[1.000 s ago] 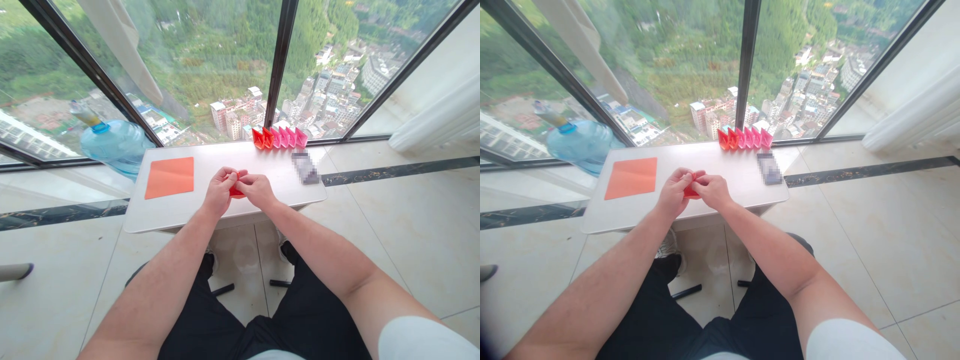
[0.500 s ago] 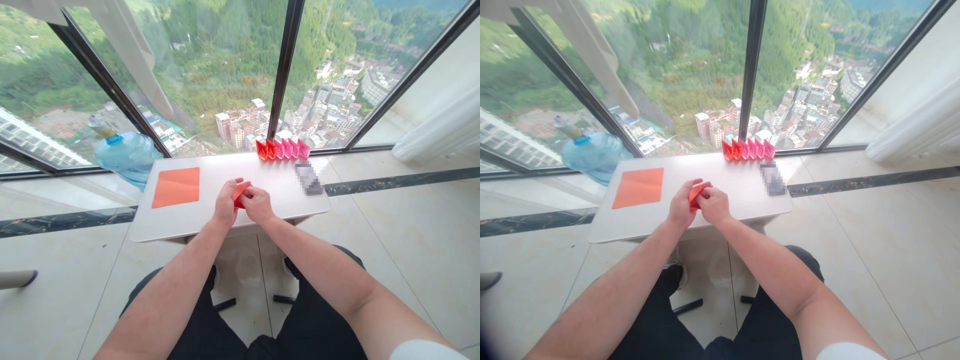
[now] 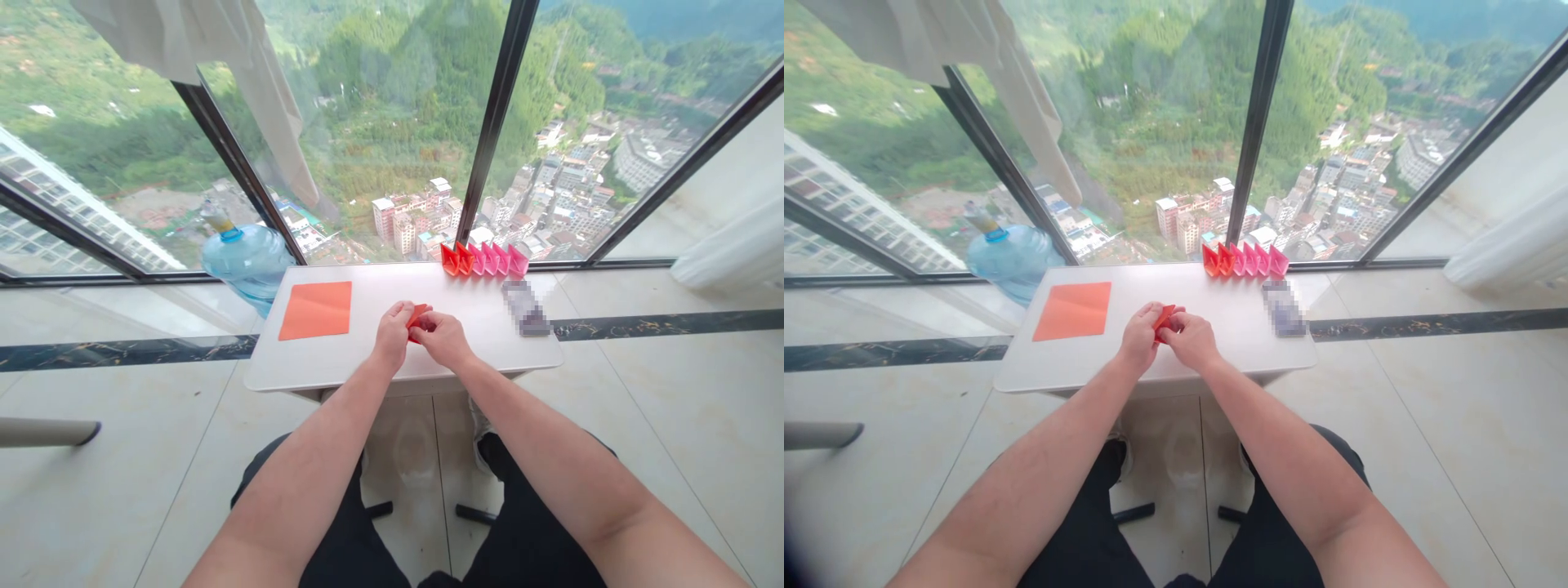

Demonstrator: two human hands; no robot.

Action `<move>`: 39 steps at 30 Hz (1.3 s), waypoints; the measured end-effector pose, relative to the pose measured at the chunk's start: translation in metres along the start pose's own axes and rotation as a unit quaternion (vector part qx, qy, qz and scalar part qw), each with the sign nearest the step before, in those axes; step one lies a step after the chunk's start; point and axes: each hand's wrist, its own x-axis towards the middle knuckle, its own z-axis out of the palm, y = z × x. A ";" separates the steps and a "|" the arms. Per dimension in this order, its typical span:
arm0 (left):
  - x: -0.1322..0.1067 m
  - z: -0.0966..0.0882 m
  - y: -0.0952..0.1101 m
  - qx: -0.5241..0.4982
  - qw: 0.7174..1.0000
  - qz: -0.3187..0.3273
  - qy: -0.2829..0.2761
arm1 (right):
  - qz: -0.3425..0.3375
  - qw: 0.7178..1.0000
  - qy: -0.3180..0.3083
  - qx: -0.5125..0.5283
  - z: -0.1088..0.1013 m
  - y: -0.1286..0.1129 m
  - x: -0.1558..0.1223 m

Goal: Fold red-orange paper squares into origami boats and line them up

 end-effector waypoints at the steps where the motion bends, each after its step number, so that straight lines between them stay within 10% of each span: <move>1: 0.000 0.000 -0.001 0.001 1.000 0.003 0.001 | 0.005 1.000 -0.001 -0.009 -0.001 0.000 0.000; 14: 0.002 -0.009 0.017 -0.043 0.999 0.026 -0.011 | -0.002 0.988 -0.008 0.153 0.007 0.007 -0.003; 33: -0.003 -0.009 0.013 -0.063 0.992 -0.040 -0.100 | -0.010 0.999 0.031 0.040 0.001 -0.007 -0.004; 39: -0.001 -0.012 0.016 -0.053 0.996 -0.034 -0.063 | -0.036 0.997 -0.054 0.034 -0.010 -0.008 -0.003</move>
